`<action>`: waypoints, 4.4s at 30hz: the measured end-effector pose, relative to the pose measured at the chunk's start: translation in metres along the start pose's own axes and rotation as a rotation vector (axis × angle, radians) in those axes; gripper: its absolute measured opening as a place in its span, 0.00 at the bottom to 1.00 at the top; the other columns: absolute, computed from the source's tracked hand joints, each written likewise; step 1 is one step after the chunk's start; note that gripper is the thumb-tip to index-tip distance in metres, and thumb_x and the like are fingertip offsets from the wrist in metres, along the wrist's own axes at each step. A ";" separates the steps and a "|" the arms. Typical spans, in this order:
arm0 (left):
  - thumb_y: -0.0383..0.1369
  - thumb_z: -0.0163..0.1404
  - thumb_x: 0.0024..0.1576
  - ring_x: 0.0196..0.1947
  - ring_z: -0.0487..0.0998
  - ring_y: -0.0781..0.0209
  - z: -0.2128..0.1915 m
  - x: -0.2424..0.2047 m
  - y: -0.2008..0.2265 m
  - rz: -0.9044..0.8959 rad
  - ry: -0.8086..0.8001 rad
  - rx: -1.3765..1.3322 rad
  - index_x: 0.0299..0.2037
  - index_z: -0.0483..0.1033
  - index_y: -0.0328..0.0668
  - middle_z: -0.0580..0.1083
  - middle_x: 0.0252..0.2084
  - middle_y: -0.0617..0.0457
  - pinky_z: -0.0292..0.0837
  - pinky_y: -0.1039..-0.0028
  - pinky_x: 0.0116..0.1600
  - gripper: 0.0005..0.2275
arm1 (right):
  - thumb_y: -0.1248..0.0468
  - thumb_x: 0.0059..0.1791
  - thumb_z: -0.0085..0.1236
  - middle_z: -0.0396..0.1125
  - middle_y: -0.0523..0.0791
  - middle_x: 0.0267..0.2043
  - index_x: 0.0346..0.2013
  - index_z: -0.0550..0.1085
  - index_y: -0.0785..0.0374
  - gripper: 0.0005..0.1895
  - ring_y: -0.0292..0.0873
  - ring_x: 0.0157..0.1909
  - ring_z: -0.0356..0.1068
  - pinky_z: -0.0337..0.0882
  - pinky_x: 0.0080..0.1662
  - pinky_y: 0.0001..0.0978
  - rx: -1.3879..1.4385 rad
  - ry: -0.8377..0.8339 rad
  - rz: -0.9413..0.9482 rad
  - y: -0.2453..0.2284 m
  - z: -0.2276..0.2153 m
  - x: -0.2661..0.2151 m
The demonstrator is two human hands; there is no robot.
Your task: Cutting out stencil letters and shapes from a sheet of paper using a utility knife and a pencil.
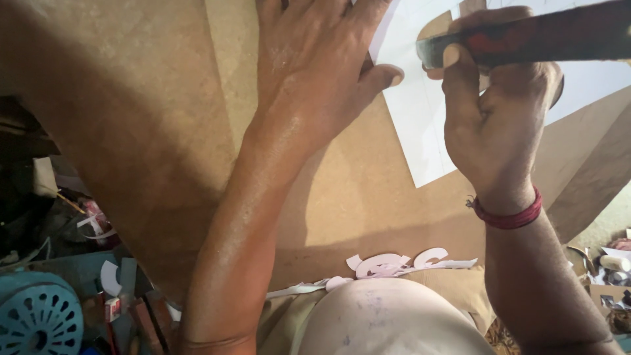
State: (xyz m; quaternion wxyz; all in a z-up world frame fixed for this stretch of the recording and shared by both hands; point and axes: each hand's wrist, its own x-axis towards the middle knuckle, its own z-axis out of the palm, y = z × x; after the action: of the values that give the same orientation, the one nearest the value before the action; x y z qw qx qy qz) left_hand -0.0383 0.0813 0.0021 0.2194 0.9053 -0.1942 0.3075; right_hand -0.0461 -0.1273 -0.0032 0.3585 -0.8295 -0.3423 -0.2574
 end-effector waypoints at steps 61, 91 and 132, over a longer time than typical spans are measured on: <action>0.37 0.66 0.54 0.34 0.79 0.58 0.015 -0.003 -0.005 -0.161 -0.186 -0.352 0.57 0.71 0.41 0.76 0.31 0.53 0.69 0.63 0.45 0.24 | 0.74 0.63 0.55 0.70 0.48 0.51 0.48 0.70 0.69 0.03 0.47 0.46 0.73 0.74 0.48 0.32 -0.279 -0.349 -0.366 0.036 -0.044 0.013; 0.39 0.54 0.70 0.81 0.52 0.48 0.003 -0.040 0.043 -0.188 0.234 -0.356 0.76 0.57 0.45 0.52 0.79 0.46 0.51 0.51 0.83 0.27 | 0.68 0.59 0.52 0.68 0.48 0.53 0.55 0.67 0.68 0.11 0.45 0.56 0.71 0.74 0.60 0.41 0.942 0.461 0.370 0.049 0.011 -0.093; 0.34 0.63 0.59 0.55 0.70 0.47 0.016 -0.098 0.064 -0.508 0.138 0.082 0.68 0.69 0.44 0.68 0.53 0.44 0.67 0.54 0.57 0.26 | 0.71 0.60 0.54 0.69 0.45 0.49 0.51 0.72 0.69 0.05 0.38 0.45 0.70 0.70 0.48 0.30 0.374 0.406 0.341 0.051 -0.002 -0.078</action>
State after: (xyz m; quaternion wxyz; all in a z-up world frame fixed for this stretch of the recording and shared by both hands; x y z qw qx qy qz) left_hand -0.1339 0.0416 -0.0547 0.2654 0.9101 0.0675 0.3109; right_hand -0.0575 -0.1848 -0.0751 0.6036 -0.7263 -0.1614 -0.2864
